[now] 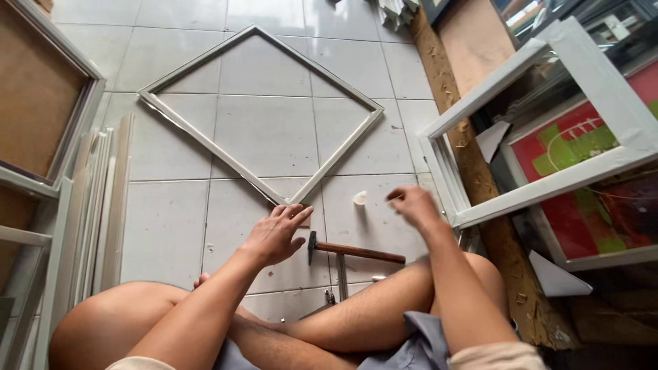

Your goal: The person assembles a pentagonal frame by applying glue to the corners of white frame pieces and joining them together. They then secure the joints by hammering small nails into the corners using a hammer.

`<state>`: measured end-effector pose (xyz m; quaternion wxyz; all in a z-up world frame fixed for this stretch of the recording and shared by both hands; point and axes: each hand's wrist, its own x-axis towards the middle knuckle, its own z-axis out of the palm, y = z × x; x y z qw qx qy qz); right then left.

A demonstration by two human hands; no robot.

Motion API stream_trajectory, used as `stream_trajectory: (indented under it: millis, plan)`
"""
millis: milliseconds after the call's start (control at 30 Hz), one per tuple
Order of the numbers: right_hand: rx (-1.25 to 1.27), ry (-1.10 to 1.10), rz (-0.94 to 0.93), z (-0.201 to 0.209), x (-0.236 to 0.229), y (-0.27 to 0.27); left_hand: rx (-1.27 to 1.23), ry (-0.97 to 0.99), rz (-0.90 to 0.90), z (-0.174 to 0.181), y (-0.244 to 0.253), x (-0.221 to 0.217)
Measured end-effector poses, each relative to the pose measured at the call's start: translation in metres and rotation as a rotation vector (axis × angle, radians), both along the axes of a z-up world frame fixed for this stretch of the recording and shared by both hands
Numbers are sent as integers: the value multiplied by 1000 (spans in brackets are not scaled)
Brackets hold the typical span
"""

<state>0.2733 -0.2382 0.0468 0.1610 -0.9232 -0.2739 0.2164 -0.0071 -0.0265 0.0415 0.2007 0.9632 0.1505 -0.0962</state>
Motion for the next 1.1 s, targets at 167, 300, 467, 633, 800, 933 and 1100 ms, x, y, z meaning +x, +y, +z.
stream_trajectory:
  millis: [167, 300, 467, 633, 800, 933, 1100]
  plan:
    - [-49, -211, -251, -80, 65, -29, 29, 75, 34, -14, 9, 0]
    - [-118, -123, -280, -60, 27, -14, 56, 137, 103, -16, 11, -4]
    - [76, -117, -361, -109, 51, -7, 72, 126, 132, -30, 17, -9]
    - [844, -21, -443, 14, -43, 37, 10, 192, 134, -45, 21, -12]
    - [927, 363, -226, 65, -112, 107, 89, 301, 109, -67, 22, -7]
    - [874, 463, -87, 14, -120, 148, 104, 301, 100, -45, 20, -1]
    - [652, 402, -43, -32, -128, 148, 102, 200, 127, -30, 17, 1]
